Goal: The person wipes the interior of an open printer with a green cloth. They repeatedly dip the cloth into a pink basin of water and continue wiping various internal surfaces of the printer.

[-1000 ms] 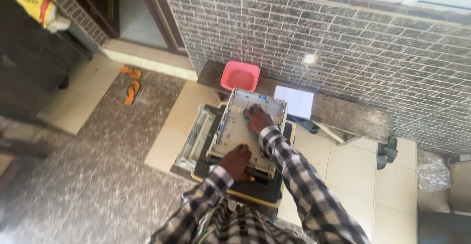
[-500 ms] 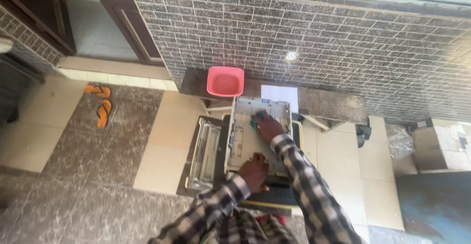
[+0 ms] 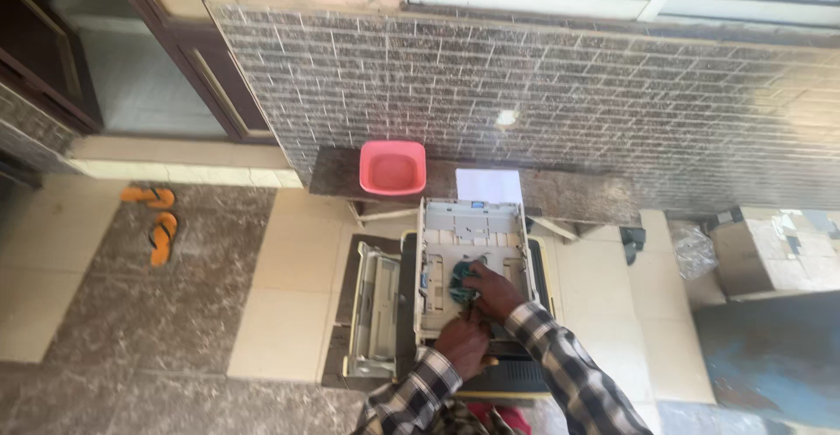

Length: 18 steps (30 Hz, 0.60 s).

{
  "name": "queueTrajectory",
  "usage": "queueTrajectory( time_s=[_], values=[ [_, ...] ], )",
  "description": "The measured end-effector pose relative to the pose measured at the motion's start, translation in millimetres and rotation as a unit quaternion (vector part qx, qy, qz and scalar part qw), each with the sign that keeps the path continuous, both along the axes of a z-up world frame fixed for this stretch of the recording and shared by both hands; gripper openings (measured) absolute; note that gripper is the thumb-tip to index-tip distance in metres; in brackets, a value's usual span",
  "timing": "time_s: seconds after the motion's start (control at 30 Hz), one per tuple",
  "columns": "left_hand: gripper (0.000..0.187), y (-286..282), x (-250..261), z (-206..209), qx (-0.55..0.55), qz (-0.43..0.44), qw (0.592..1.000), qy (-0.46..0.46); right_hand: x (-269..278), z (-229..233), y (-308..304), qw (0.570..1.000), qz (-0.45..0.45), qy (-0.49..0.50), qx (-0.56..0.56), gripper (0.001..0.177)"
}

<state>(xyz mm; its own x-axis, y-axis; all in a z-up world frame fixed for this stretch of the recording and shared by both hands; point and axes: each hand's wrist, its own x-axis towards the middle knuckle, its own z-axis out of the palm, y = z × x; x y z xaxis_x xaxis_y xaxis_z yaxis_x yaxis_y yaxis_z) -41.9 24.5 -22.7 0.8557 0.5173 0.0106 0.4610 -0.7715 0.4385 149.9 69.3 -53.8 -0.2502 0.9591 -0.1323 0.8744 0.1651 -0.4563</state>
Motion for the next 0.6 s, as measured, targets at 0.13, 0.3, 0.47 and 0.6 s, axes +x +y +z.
queueTrajectory(
  time_s=[0.13, 0.3, 0.47, 0.6],
  values=[
    [0.067, -4, 7, -10, -0.013, 0.013, 0.999, 0.036, 23, -3, 5, 0.999, 0.023, 0.02, 0.028, 0.047],
    [0.082, -8, 20, 11, -0.012, 0.049, 0.997, 0.061, 13, -3, 36, 0.997, -0.021, -0.08, 0.008, 0.049],
    [0.113, -4, 38, 31, -0.076, 0.089, 0.989, 0.094, -4, -14, 55, 0.959, 0.077, -0.147, 0.229, 0.036],
    [0.106, -19, 54, 22, -0.081, 0.126, 0.979, 0.137, 8, -23, 30, 0.953, 0.144, -0.117, 0.239, 0.036]
  ],
)
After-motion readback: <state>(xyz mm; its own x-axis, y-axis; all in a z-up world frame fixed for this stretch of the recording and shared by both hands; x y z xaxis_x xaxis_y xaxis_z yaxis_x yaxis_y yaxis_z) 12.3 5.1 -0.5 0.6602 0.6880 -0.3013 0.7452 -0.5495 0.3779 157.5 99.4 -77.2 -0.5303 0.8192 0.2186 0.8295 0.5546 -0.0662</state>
